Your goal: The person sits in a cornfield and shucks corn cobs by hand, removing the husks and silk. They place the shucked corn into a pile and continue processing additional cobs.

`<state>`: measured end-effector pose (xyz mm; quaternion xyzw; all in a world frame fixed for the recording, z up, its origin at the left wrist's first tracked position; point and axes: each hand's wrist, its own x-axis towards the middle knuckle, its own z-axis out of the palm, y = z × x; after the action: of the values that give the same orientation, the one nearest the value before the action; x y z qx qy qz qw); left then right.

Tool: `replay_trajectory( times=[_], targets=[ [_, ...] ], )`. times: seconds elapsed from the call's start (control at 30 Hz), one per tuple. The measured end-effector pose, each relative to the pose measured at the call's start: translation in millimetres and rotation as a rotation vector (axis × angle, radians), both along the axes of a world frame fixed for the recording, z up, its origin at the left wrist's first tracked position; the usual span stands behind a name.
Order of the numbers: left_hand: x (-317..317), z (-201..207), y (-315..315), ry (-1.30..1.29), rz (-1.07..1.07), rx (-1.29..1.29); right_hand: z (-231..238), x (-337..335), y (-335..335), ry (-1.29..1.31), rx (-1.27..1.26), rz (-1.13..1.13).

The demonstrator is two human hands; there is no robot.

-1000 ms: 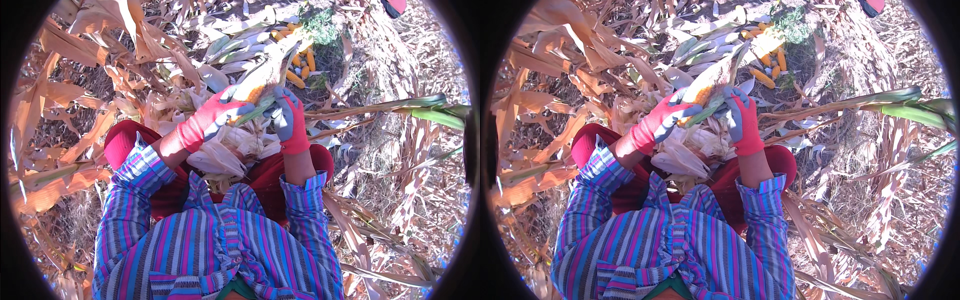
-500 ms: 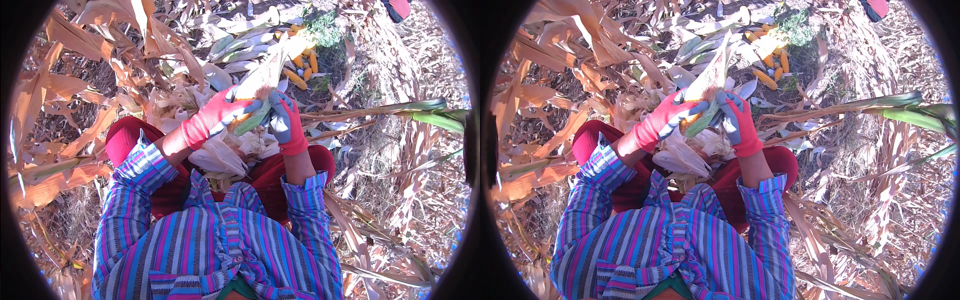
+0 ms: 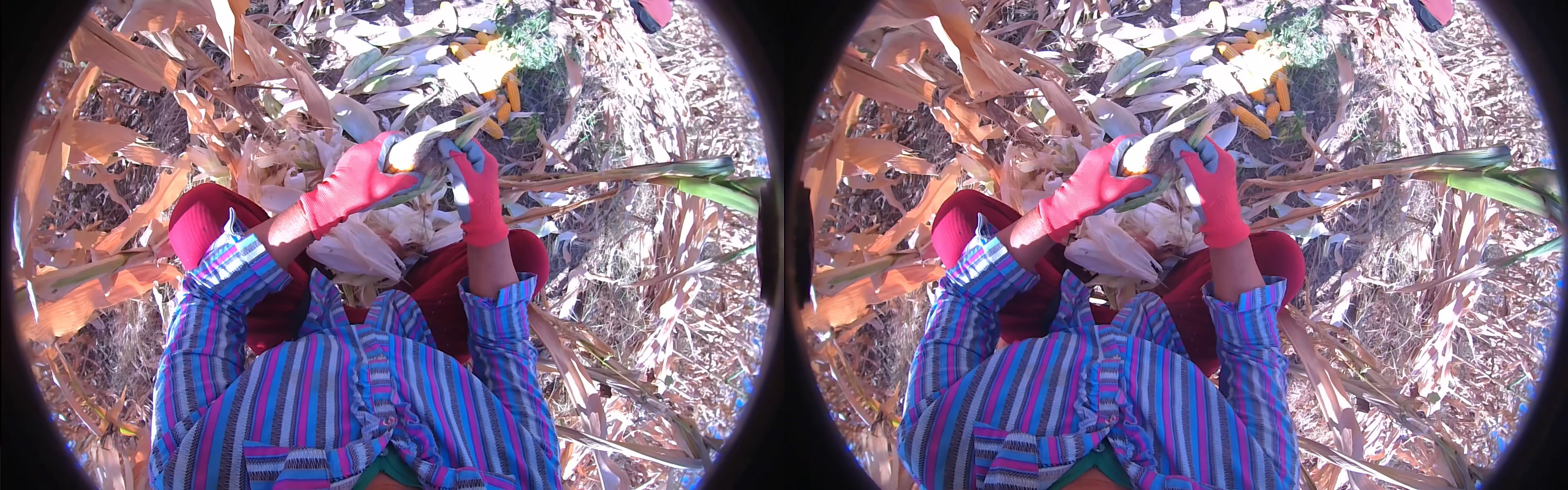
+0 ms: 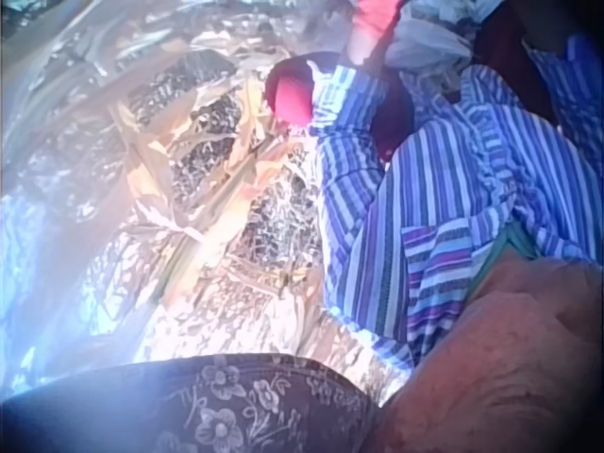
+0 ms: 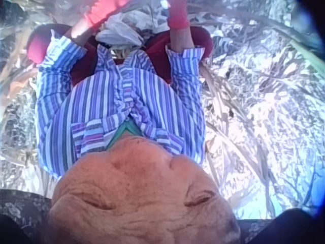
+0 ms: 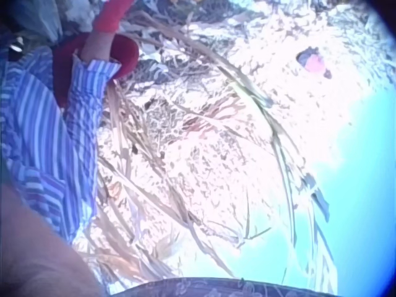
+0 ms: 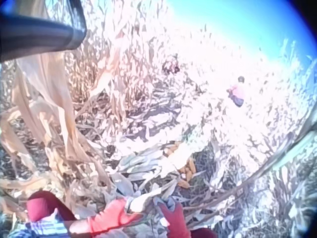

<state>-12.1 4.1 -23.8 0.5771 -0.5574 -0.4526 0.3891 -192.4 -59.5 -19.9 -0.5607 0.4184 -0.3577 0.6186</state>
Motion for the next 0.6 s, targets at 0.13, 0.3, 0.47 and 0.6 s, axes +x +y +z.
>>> replay_trajectory(
  times=[0.13,0.3,0.47,0.6],
  targets=[
    [3.3,-2.2,-2.5,0.165,-0.12,0.015,8.7,5.8,8.9,-0.06,0.016,0.066],
    [5.6,-2.2,-1.4,0.187,-0.138,0.103,1.7,-1.0,-2.6,0.001,0.042,0.081],
    [6.0,-5.9,-2.0,0.179,-0.171,0.011,1.7,-7.7,-15.1,-0.379,0.121,-0.016],
    [5.2,-11.9,-1.5,0.049,-0.209,-0.15,-4.4,-23.0,-18.7,0.021,-0.314,0.128]
  ],
)
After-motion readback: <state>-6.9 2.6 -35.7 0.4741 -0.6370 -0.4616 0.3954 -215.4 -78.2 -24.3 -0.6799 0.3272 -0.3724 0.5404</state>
